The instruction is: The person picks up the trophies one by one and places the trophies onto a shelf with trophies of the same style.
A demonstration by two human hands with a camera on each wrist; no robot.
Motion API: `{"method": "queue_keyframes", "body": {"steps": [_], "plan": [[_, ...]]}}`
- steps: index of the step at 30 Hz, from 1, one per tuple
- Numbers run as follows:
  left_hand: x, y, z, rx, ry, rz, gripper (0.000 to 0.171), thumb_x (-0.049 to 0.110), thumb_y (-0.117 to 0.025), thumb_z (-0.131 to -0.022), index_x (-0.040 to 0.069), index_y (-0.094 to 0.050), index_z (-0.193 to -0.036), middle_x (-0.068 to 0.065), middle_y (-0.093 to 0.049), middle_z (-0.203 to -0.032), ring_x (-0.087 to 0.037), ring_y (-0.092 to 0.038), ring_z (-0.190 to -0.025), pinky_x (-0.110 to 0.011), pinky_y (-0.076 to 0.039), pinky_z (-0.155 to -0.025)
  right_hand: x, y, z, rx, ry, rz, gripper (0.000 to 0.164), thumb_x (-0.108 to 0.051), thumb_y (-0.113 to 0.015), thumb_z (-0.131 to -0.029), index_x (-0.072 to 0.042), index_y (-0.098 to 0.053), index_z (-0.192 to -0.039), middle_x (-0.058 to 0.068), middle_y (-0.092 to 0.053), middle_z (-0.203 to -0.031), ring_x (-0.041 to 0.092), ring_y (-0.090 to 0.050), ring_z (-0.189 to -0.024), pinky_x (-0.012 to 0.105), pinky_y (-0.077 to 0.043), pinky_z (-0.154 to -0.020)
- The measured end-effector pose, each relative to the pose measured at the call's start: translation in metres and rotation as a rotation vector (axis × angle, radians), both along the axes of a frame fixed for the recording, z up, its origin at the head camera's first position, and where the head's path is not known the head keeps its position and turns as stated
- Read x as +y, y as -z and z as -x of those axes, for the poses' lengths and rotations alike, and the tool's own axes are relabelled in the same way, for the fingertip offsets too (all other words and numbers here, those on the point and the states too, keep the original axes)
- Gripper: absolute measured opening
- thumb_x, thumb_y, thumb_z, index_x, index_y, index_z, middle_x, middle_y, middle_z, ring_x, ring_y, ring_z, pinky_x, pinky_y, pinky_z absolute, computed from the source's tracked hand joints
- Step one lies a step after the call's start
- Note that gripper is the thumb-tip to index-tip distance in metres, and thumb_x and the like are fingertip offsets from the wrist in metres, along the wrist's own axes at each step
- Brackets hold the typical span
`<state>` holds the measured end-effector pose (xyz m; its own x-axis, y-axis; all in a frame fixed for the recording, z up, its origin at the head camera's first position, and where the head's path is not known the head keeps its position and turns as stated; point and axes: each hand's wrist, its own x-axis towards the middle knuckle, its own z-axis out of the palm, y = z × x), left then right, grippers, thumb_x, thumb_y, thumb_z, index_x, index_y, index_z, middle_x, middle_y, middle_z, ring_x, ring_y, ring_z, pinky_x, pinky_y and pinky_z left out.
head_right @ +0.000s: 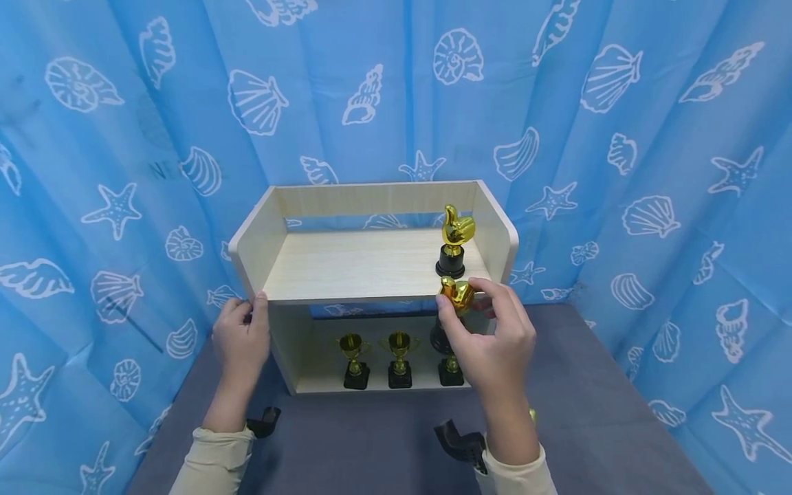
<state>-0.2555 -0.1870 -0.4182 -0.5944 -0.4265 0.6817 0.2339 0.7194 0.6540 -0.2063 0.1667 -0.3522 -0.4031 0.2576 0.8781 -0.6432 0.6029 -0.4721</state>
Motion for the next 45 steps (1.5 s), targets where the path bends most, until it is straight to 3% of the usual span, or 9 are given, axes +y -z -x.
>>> {"method": "queue_keyframes", "body": {"steps": [20, 29, 34, 45], "plan": [[-0.001, -0.001, -0.001, -0.028, -0.010, 0.002, 0.054, 0.041, -0.058, -0.107, -0.001, -0.075, -0.078, -0.016, -0.060, -0.085, -0.032, -0.060, -0.071, -0.042, -0.042, -0.061, -0.014, -0.024, 0.007, 0.030, -0.035, 0.024, 0.038, -0.017, -0.091, -0.080, 0.001, -0.077, -0.112, 0.015, -0.076, -0.099, 0.014, -0.065, -0.081, 0.022, -0.047, -0.073], [0.000, -0.002, 0.000, -0.034, -0.011, 0.006, 0.055, 0.041, -0.057, -0.108, -0.001, -0.075, -0.076, -0.014, -0.059, -0.082, -0.030, -0.059, -0.070, -0.039, -0.041, -0.060, -0.021, -0.032, 0.011, 0.030, -0.048, 0.041, 0.039, -0.015, -0.091, -0.079, -0.001, -0.078, -0.113, 0.015, -0.078, -0.102, 0.023, -0.066, -0.080, 0.020, -0.048, -0.074], [0.000, -0.002, 0.000, -0.021, -0.012, 0.008, 0.054, 0.040, -0.058, -0.107, -0.002, -0.075, -0.077, -0.015, -0.059, -0.083, -0.031, -0.060, -0.069, -0.040, -0.041, -0.060, -0.026, -0.036, 0.018, 0.042, -0.043, 0.054, 0.039, -0.013, -0.092, -0.077, -0.002, -0.078, -0.111, 0.015, -0.078, -0.099, 0.026, -0.067, -0.077, 0.013, -0.048, -0.072], [-0.002, 0.001, 0.001, 0.010, -0.020, 0.031, 0.054, 0.039, -0.060, -0.106, -0.001, -0.073, -0.073, -0.016, -0.060, -0.082, -0.033, -0.061, -0.068, -0.043, -0.043, -0.058, -0.034, -0.040, 0.037, 0.037, -0.061, 0.060, 0.039, -0.016, -0.092, -0.078, -0.001, -0.077, -0.111, 0.015, -0.078, -0.101, 0.029, -0.069, -0.075, 0.015, -0.047, -0.068]]}}
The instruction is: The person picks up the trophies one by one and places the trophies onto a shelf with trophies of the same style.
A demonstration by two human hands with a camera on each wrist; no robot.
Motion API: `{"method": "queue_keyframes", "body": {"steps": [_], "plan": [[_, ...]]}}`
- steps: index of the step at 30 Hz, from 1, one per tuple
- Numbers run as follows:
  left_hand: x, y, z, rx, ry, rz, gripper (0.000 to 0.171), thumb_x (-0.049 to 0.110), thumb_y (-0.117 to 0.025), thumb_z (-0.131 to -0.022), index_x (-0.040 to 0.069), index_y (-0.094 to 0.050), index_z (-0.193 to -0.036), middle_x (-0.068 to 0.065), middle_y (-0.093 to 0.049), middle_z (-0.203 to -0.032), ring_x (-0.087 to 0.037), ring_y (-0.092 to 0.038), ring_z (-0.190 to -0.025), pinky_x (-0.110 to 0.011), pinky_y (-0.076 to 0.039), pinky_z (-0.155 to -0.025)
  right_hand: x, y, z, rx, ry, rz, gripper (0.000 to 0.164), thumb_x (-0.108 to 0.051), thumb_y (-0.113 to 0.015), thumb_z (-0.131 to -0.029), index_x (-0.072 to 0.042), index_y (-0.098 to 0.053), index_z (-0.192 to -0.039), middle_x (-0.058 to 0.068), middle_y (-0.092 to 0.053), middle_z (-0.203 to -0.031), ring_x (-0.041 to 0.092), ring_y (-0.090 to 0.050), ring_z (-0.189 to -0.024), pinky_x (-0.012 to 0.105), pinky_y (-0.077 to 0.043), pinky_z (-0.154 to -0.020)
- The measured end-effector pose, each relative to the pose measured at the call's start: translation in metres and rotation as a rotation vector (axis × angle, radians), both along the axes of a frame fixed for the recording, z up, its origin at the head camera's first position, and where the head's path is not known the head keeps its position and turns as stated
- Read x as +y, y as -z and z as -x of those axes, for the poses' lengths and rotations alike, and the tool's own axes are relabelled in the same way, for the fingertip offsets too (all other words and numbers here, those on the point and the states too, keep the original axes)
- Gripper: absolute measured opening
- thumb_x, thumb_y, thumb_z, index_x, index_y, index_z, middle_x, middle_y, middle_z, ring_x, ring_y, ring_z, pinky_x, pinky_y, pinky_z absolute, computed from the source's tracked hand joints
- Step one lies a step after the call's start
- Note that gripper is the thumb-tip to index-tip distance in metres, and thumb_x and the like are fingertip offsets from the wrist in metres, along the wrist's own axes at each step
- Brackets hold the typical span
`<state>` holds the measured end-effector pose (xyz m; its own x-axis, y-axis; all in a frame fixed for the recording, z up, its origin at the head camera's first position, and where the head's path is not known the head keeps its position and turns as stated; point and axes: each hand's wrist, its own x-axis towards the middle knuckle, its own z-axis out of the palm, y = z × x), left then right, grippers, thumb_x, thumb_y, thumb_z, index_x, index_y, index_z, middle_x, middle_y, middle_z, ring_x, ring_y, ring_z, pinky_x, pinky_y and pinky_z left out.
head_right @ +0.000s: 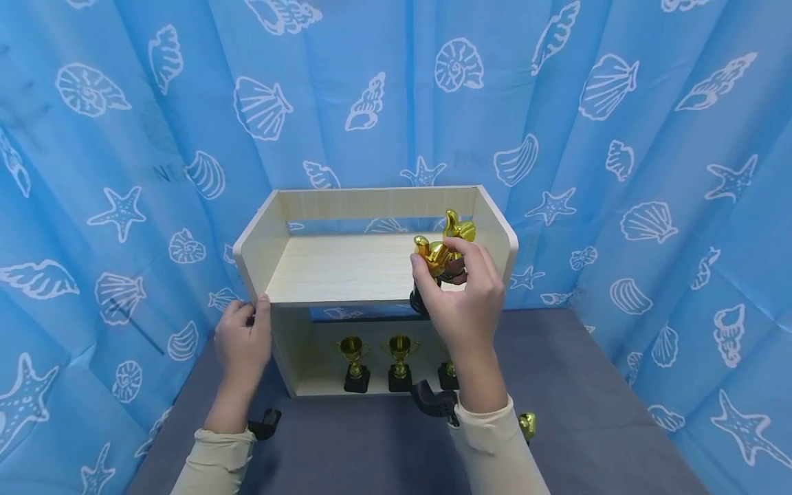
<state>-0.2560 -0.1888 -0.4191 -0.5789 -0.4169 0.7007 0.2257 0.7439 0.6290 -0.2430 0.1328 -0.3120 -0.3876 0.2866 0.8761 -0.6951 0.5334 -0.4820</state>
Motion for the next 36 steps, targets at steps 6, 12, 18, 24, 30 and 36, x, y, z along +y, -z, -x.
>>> {"method": "queue_keyframes", "body": {"steps": [6, 12, 18, 24, 30, 36], "plan": [[0.000, 0.000, 0.000, -0.011, -0.002, 0.002, 0.053, 0.040, -0.059, -0.106, -0.002, -0.075, -0.076, -0.016, -0.059, -0.081, -0.032, -0.059, -0.067, -0.040, -0.041, -0.057, -0.002, 0.001, 0.006, -0.023, 0.001, -0.011, 0.040, -0.020, -0.090, -0.082, 0.001, -0.075, -0.112, 0.016, -0.077, -0.099, 0.029, -0.069, -0.074, 0.015, -0.050, -0.065], [0.000, 0.000, -0.001, -0.007, 0.005, -0.001, 0.053, 0.039, -0.060, -0.106, -0.002, -0.075, -0.076, -0.015, -0.059, -0.081, -0.032, -0.059, -0.066, -0.039, -0.041, -0.057, -0.003, 0.000, 0.012, -0.053, 0.015, 0.004, 0.041, -0.025, -0.089, -0.086, 0.002, -0.075, -0.114, 0.018, -0.074, -0.102, 0.032, -0.068, -0.078, 0.014, -0.050, -0.063], [0.000, 0.001, -0.001, -0.010, 0.006, -0.003, 0.052, 0.039, -0.060, -0.106, -0.002, -0.076, -0.078, -0.015, -0.059, -0.081, -0.032, -0.059, -0.067, -0.040, -0.042, -0.058, -0.008, 0.000, 0.018, -0.077, 0.025, 0.001, 0.043, -0.031, -0.089, -0.087, -0.003, -0.076, -0.115, 0.014, -0.075, -0.106, 0.029, -0.070, -0.079, 0.013, -0.049, -0.065], [0.000, 0.001, 0.001, -0.021, 0.005, -0.002, 0.054, 0.040, -0.058, -0.107, -0.002, -0.076, -0.078, -0.014, -0.058, -0.081, -0.031, -0.059, -0.068, -0.037, -0.041, -0.058, -0.012, 0.001, 0.025, -0.076, 0.001, -0.007, 0.042, -0.030, -0.089, -0.087, -0.002, -0.075, -0.116, 0.013, -0.074, -0.103, 0.030, -0.069, -0.081, 0.019, -0.050, -0.064], [0.000, 0.001, 0.001, -0.025, 0.002, 0.003, 0.054, 0.040, -0.057, -0.107, -0.001, -0.076, -0.078, -0.014, -0.058, -0.080, -0.029, -0.058, -0.068, -0.036, -0.041, -0.058, -0.015, 0.001, 0.029, -0.078, 0.013, -0.031, 0.042, -0.032, -0.088, -0.088, -0.002, -0.075, -0.114, 0.014, -0.073, -0.102, 0.025, -0.068, -0.080, 0.033, -0.056, -0.064], [0.000, 0.001, 0.001, -0.031, 0.002, -0.002, 0.054, 0.041, -0.057, -0.107, -0.001, -0.077, -0.080, -0.014, -0.058, -0.081, -0.030, -0.059, -0.069, -0.037, -0.042, -0.058, -0.019, 0.002, 0.034, -0.080, 0.008, -0.030, 0.042, -0.032, -0.088, -0.088, -0.002, -0.075, -0.114, 0.013, -0.073, -0.103, 0.024, -0.068, -0.080, 0.035, -0.056, -0.062]]}}
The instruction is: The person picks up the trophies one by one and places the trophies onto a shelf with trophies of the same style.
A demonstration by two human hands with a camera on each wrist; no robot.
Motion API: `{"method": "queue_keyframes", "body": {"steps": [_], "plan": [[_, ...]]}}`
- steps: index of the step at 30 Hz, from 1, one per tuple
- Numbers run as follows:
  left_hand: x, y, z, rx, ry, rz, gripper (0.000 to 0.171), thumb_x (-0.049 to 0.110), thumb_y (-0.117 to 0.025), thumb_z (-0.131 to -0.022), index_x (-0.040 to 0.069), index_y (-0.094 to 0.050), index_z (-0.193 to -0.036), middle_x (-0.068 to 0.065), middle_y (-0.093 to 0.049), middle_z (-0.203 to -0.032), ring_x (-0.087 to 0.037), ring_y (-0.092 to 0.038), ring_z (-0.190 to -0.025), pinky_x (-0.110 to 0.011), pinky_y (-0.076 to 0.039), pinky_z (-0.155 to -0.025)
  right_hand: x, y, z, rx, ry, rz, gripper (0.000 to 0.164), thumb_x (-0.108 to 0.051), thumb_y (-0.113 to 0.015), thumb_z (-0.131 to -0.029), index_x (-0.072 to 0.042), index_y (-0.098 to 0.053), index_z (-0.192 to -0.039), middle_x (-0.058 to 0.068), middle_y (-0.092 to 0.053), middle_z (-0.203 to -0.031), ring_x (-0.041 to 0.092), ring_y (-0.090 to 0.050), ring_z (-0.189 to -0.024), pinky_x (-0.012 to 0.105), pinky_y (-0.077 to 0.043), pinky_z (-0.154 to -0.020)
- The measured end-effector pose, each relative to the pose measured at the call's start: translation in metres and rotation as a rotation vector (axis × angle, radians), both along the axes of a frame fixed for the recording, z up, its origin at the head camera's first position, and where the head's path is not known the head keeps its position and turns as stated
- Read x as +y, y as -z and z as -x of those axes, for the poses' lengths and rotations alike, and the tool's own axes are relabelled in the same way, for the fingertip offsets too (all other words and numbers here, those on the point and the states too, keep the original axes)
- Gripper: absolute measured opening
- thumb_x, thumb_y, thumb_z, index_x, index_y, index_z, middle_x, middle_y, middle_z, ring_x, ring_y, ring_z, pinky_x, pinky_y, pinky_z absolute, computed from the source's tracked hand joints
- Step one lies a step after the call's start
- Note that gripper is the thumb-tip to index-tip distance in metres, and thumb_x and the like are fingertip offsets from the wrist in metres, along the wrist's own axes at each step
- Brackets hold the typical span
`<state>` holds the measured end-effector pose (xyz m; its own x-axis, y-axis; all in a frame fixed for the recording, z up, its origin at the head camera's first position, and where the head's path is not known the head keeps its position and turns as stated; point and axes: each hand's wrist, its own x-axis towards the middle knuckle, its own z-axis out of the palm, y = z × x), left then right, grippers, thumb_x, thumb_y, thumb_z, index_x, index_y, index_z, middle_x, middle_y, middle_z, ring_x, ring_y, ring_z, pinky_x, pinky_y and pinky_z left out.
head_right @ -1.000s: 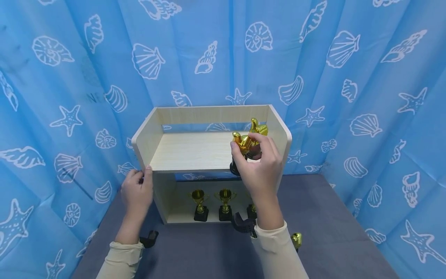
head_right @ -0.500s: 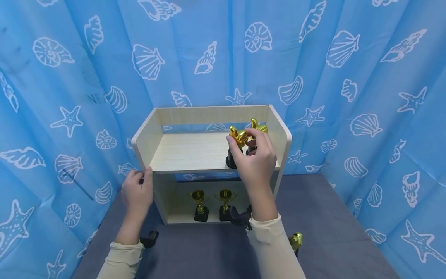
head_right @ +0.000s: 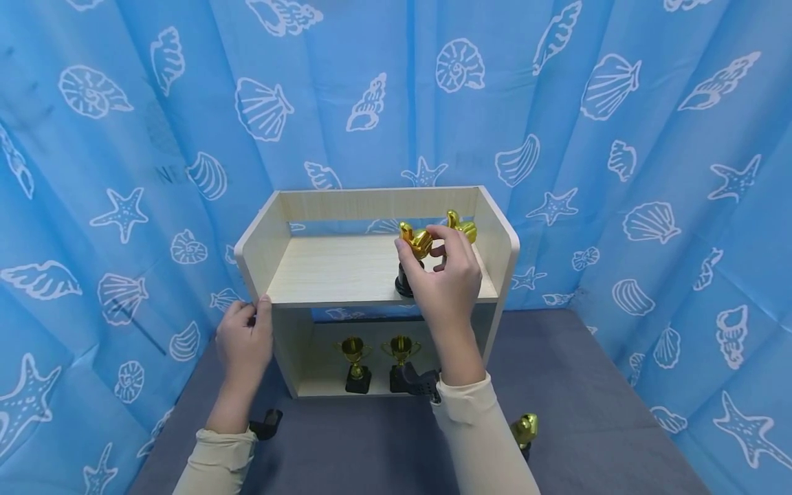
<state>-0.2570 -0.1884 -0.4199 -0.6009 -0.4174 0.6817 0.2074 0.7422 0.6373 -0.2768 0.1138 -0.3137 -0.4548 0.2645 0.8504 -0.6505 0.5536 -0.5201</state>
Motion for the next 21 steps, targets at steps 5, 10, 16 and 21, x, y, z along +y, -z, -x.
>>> {"method": "queue_keyframes", "body": {"steps": [5, 10, 16, 21], "plan": [[0.0002, -0.0008, -0.0008, -0.006, 0.005, -0.008, 0.055, 0.042, -0.057, -0.107, -0.001, -0.077, -0.080, -0.015, -0.059, -0.083, -0.030, -0.059, -0.069, -0.038, -0.043, -0.059, -0.0023, 0.0005, 0.0025, 0.000, -0.004, 0.000, 0.042, -0.032, -0.088, -0.088, -0.003, -0.075, -0.114, 0.013, -0.074, -0.103, 0.024, -0.067, -0.079, 0.033, -0.053, -0.061], [0.0001, -0.0010, -0.0007, 0.006, 0.004, -0.007, 0.053, 0.040, -0.058, -0.107, -0.001, -0.076, -0.077, -0.016, -0.059, -0.082, -0.031, -0.059, -0.068, -0.039, -0.042, -0.057, -0.0040, 0.0006, 0.0044, -0.004, -0.007, 0.004, 0.042, -0.031, -0.089, -0.087, -0.002, -0.075, -0.114, 0.013, -0.074, -0.104, 0.025, -0.068, -0.080, 0.022, -0.050, -0.063], [-0.0005, 0.0000, -0.0004, 0.009, 0.000, -0.005, 0.053, 0.039, -0.058, -0.107, -0.001, -0.075, -0.076, -0.015, -0.059, -0.081, -0.030, -0.059, -0.068, -0.038, -0.042, -0.057, -0.0057, 0.0016, 0.0090, -0.010, -0.009, 0.008, 0.043, -0.031, -0.089, -0.086, -0.001, -0.075, -0.114, 0.013, -0.075, -0.105, 0.025, -0.069, -0.081, 0.016, -0.048, -0.064], [-0.0010, -0.0005, -0.0002, 0.007, 0.001, -0.002, 0.053, 0.040, -0.059, -0.107, -0.001, -0.075, -0.077, -0.015, -0.059, -0.081, -0.031, -0.059, -0.068, -0.039, -0.042, -0.057, -0.0069, 0.0022, 0.0104, -0.017, -0.005, 0.009, 0.043, -0.032, -0.088, -0.087, -0.002, -0.075, -0.114, 0.012, -0.075, -0.106, 0.025, -0.070, -0.081, 0.018, -0.049, -0.064]]}}
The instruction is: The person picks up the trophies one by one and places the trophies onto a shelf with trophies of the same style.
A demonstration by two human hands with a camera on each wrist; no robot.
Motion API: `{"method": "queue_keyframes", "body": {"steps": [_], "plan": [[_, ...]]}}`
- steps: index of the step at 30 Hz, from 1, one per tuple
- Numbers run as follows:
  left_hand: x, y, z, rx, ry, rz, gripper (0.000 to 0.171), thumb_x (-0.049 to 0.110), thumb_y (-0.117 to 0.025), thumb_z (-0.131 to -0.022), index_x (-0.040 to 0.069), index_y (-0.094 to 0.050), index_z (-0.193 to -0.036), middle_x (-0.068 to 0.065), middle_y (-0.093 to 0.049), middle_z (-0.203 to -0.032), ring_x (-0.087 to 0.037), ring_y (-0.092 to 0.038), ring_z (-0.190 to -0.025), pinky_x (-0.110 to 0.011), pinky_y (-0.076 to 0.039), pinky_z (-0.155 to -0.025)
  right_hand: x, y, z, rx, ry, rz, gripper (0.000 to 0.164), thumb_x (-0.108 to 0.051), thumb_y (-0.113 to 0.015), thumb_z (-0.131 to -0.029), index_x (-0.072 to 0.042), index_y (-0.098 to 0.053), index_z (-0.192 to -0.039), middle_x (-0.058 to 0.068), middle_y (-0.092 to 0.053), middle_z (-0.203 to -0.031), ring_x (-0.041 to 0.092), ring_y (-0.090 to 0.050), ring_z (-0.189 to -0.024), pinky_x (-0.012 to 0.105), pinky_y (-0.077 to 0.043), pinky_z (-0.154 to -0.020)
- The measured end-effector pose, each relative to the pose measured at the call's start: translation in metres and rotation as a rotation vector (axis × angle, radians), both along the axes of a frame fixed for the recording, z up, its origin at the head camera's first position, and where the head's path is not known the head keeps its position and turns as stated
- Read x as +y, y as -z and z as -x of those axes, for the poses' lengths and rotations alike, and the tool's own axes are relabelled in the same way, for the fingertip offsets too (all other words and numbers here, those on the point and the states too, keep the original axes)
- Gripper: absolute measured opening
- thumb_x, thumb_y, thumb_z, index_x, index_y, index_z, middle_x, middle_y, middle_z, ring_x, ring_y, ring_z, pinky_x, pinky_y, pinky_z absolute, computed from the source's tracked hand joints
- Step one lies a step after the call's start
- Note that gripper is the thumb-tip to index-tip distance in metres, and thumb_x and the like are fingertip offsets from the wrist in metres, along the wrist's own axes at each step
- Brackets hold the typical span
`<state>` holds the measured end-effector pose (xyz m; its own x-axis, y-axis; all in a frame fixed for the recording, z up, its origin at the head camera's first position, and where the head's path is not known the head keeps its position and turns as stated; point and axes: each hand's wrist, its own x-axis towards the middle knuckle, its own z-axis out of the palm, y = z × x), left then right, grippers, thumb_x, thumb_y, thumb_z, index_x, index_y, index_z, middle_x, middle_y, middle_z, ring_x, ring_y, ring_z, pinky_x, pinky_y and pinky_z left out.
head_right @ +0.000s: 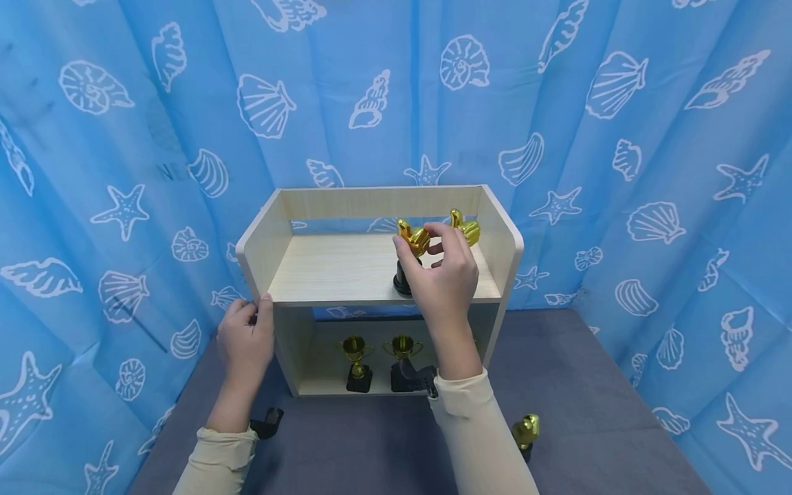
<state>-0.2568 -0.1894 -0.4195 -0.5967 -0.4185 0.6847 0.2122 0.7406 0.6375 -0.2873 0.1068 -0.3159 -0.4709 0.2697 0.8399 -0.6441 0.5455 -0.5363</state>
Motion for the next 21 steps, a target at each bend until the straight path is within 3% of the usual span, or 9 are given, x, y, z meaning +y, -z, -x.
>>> {"method": "queue_keyframes", "body": {"steps": [9, 21], "plan": [[-0.0009, 0.0001, -0.0005, -0.018, -0.001, -0.007, 0.053, 0.041, -0.059, -0.107, -0.001, -0.078, -0.081, -0.015, -0.059, -0.082, -0.031, -0.060, -0.069, -0.038, -0.042, -0.059, -0.0029, 0.0020, 0.0027, 0.006, 0.009, -0.016, 0.040, -0.032, -0.088, -0.087, -0.003, -0.075, -0.112, 0.012, -0.075, -0.104, 0.025, -0.070, -0.080, 0.029, -0.052, -0.062], [-0.0016, -0.0002, 0.0004, -0.021, 0.008, -0.015, 0.053, 0.041, -0.058, -0.107, 0.000, -0.077, -0.078, -0.013, -0.058, -0.080, -0.028, -0.057, -0.067, -0.035, -0.038, -0.057, -0.0032, 0.0028, 0.0039, -0.001, 0.011, -0.039, 0.042, -0.034, -0.088, -0.088, -0.003, -0.075, -0.113, 0.013, -0.076, -0.105, 0.025, -0.070, -0.082, 0.028, -0.053, -0.064]]}}
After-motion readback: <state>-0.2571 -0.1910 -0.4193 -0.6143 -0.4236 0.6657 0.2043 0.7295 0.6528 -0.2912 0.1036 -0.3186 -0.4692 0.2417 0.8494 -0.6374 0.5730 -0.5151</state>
